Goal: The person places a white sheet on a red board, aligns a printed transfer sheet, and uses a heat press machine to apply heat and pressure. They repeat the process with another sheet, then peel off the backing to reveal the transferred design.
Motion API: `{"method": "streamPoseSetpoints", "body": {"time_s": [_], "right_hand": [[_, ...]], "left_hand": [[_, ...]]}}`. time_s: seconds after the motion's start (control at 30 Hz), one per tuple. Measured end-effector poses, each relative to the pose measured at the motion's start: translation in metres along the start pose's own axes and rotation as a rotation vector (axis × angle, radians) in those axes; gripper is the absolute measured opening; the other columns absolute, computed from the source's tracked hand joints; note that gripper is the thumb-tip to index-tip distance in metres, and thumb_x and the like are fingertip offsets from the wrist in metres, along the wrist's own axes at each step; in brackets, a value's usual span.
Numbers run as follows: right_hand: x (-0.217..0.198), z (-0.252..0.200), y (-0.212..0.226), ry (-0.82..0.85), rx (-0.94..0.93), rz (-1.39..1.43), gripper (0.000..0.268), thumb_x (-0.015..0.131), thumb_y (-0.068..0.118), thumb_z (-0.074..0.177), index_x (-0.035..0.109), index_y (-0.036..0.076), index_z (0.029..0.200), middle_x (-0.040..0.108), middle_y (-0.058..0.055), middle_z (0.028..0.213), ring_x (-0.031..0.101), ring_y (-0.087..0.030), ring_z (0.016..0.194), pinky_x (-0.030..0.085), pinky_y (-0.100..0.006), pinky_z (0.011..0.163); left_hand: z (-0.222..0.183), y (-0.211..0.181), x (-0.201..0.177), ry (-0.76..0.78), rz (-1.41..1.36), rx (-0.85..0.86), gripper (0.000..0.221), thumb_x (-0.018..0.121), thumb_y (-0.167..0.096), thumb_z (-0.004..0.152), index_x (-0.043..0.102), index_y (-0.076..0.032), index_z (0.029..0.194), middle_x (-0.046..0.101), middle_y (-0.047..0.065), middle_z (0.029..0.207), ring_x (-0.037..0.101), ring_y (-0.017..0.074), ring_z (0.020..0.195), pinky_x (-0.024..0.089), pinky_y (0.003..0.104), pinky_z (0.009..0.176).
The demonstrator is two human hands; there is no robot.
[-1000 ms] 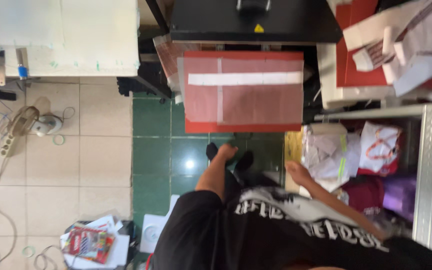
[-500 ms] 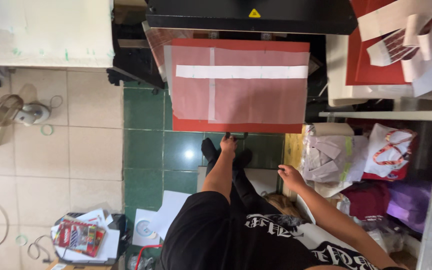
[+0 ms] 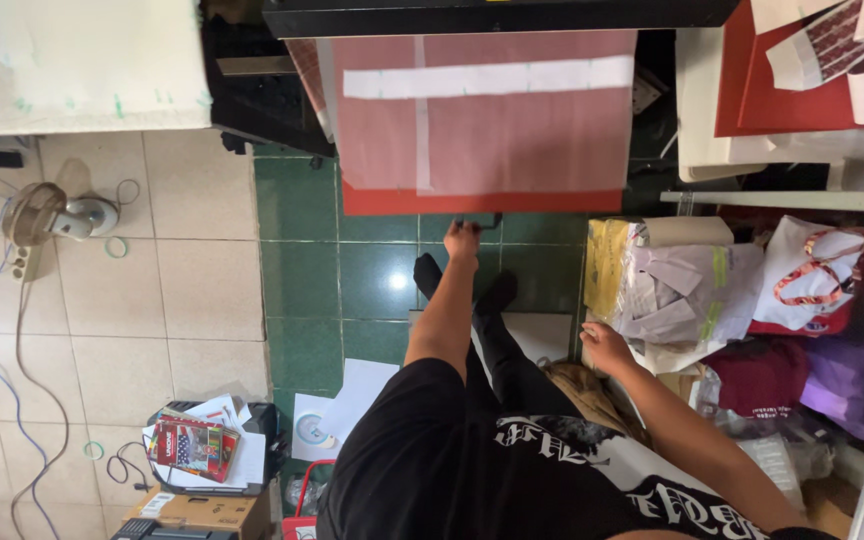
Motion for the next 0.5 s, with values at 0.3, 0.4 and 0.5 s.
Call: {"method": "streamPoseSetpoints", "body": {"time_s": [0.3,0.4,0.5], "right_hand": [[0.006,0.003,-0.003,0.044,0.121,-0.001,0.046,0.063,0.04,0.096,0.066,0.013,0.133,0.071,-0.016,0.125,0.071,-0.031,0.11,0.054,-0.041,0.095],[0.011,0.009,-0.009,0.051,0.12,0.034,0.048,0.062,0.042,0.095,0.065,0.012,0.133,0.072,-0.015,0.125,0.073,-0.031,0.108,0.056,-0.041,0.093],[0.017,0.01,-0.023,0.021,0.075,-0.002,0.047,0.062,0.042,0.097,0.066,0.011,0.132,0.072,-0.016,0.124,0.069,-0.034,0.111,0.053,-0.043,0.094]], "left_hand": [[0.062,-0.042,0.055,0.096,0.001,0.066,0.009,0.056,-0.013,0.1,0.064,-0.009,0.1,0.066,0.006,0.078,0.059,0.0147,0.061,0.044,0.027,0.049],[0.085,-0.053,0.071,0.196,0.017,0.096,0.009,0.062,-0.015,0.1,0.063,-0.007,0.095,0.064,0.006,0.075,0.058,0.0158,0.062,0.045,0.028,0.051],[0.068,-0.068,0.077,0.311,0.171,0.147,0.007,0.064,-0.015,0.096,0.067,-0.009,0.094,0.067,0.002,0.077,0.063,0.0153,0.069,0.051,0.03,0.057]]}}
Point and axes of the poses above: each hand's wrist, its own z-axis towards the middle knuckle, its own x-axis out of the palm, y = z × x, the point moved 5 cm from there along z, towards the middle knuckle
